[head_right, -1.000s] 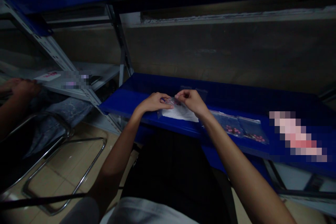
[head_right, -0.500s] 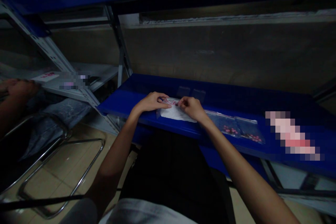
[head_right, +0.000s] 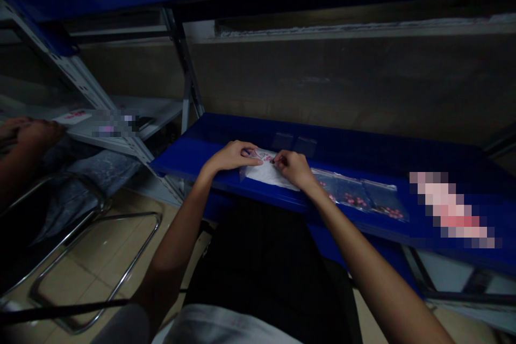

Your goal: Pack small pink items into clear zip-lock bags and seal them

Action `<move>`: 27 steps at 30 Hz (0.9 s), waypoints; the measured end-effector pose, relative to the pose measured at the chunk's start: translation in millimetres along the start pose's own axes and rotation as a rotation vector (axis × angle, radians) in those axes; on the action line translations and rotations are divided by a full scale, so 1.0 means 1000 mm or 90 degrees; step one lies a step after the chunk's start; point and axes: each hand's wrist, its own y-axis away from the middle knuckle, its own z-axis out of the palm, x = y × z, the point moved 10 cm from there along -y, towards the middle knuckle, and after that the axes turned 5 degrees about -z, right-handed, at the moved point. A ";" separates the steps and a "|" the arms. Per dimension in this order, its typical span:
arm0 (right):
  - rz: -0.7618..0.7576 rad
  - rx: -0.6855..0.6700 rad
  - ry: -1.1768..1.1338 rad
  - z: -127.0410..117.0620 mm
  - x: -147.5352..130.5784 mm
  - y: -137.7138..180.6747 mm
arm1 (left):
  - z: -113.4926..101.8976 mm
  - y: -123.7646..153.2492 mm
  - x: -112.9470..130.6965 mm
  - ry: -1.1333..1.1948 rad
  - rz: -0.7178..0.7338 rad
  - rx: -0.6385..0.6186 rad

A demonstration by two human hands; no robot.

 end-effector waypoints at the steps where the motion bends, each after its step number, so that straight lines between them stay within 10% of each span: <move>1: 0.005 0.015 0.021 -0.004 0.004 -0.006 | 0.000 0.000 0.001 0.001 0.005 0.000; 27: 0.033 -0.111 0.082 0.029 0.020 -0.039 | -0.003 0.000 -0.007 -0.003 -0.009 -0.001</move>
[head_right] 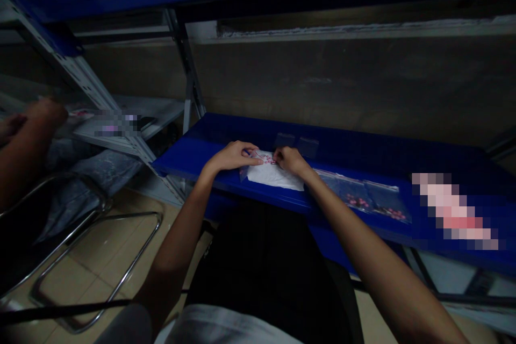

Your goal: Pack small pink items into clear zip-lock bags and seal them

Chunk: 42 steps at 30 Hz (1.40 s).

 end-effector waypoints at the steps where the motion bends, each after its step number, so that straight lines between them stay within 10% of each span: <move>1: 0.001 0.003 0.000 0.000 0.001 0.000 | 0.000 0.000 0.000 -0.002 0.002 -0.002; 16: -0.011 0.141 -0.222 -0.040 -0.014 0.014 | 0.003 0.001 0.006 0.022 0.029 -0.010; 27: -0.076 0.030 -0.398 -0.044 -0.068 0.029 | 0.007 0.001 0.017 0.049 0.089 -0.022; 42: 0.016 0.080 -0.018 -0.011 -0.003 0.019 | 0.006 -0.003 0.007 0.016 0.041 0.003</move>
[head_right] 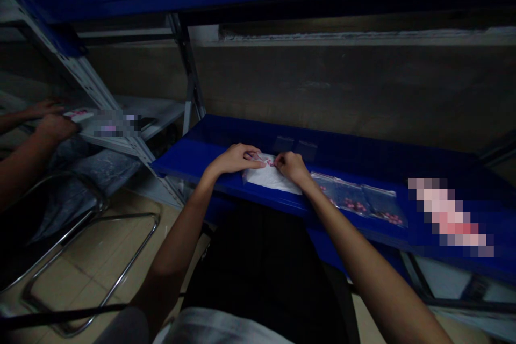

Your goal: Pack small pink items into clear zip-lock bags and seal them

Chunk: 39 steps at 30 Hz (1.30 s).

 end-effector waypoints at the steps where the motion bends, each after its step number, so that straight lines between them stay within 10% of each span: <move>1: -0.004 -0.001 -0.003 0.000 -0.001 -0.001 | 0.000 0.000 0.000 -0.003 -0.002 0.001; 18: 0.046 0.004 -0.153 -0.011 -0.005 -0.004 | -0.001 0.003 0.002 -0.001 0.008 0.000; 29: -0.076 -0.074 -0.425 -0.032 -0.079 0.013 | 0.004 0.004 0.011 0.008 0.040 -0.026; 39: 0.002 0.022 -0.460 -0.027 -0.034 0.013 | 0.003 0.000 0.000 -0.005 0.010 -0.003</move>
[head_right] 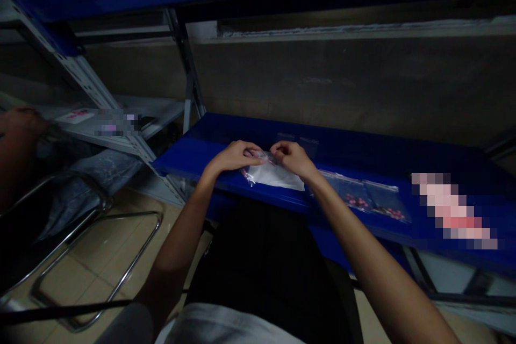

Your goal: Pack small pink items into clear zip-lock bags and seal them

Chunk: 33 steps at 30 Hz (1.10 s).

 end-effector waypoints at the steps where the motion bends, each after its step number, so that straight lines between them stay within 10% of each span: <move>1: 0.011 0.008 -0.013 0.000 0.007 -0.001 | 0.002 -0.002 -0.004 -0.014 -0.006 0.015; 6: 0.055 0.038 0.040 -0.002 0.033 -0.001 | 0.003 -0.005 -0.030 -0.069 -0.048 0.103; 18: -0.014 -0.055 0.337 0.027 0.018 0.008 | 0.017 -0.004 -0.043 -0.114 -0.021 0.037; 33: -0.029 0.078 -0.141 0.005 -0.025 0.071 | 0.013 0.013 0.033 0.302 0.044 -0.104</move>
